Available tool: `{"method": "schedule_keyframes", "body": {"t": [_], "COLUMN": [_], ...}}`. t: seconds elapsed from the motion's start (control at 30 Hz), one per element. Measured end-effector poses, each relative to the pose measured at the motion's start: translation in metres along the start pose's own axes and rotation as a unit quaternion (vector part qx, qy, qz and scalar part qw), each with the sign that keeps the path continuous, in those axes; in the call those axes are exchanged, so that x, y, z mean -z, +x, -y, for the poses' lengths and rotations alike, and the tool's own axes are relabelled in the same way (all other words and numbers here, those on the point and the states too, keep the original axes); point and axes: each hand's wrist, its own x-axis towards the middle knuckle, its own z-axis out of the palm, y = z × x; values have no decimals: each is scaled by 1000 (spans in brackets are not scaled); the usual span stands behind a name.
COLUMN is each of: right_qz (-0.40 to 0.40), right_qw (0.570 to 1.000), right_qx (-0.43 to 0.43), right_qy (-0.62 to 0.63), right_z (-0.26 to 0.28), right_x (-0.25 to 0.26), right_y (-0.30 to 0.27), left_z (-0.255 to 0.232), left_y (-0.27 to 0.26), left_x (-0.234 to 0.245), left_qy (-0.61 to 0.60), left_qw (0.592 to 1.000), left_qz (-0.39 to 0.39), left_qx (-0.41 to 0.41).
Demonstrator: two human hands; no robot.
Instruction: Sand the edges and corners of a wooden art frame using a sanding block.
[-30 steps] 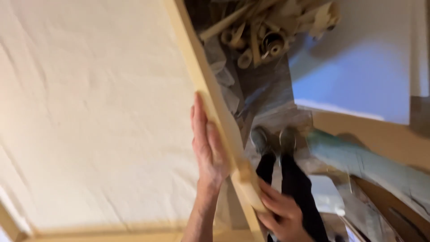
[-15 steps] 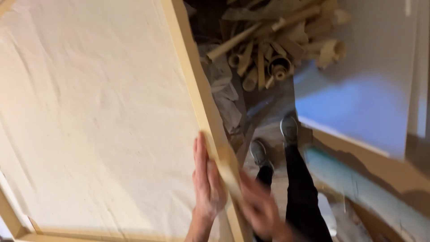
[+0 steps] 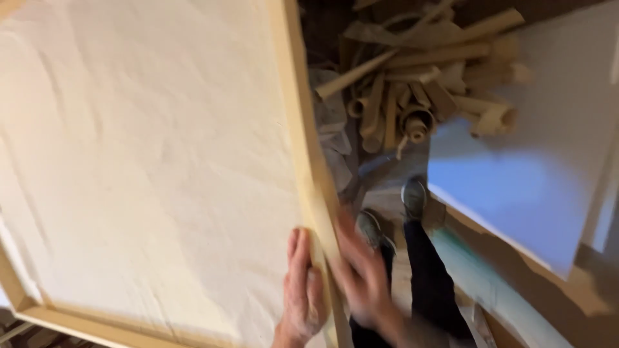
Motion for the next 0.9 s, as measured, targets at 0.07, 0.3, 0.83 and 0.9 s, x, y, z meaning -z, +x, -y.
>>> {"method": "schedule_keyframes", "body": {"t": [0.07,0.3,0.83,0.9], "right_qz": [-13,-107,-17,-20], "right_qw": [995,991,993,991], "right_qx": [-62,-43,112,131], "right_qy": [74,68,7,16], "right_z": [-16,-14,-7,-28], "right_x": [-4,12,-5,-5], "right_y": [-79,3,201,239], "left_z": [-8,-38,-27,-31], "left_y": [5,113,205,199], "left_x": [8,25,17,19], "left_qy": [-9,-97,-48,-33], "left_qw": [1000,995,995,997], "left_qz": [-6,-26,-4,-6], "left_qx": [1,-3,-84,-72]}}
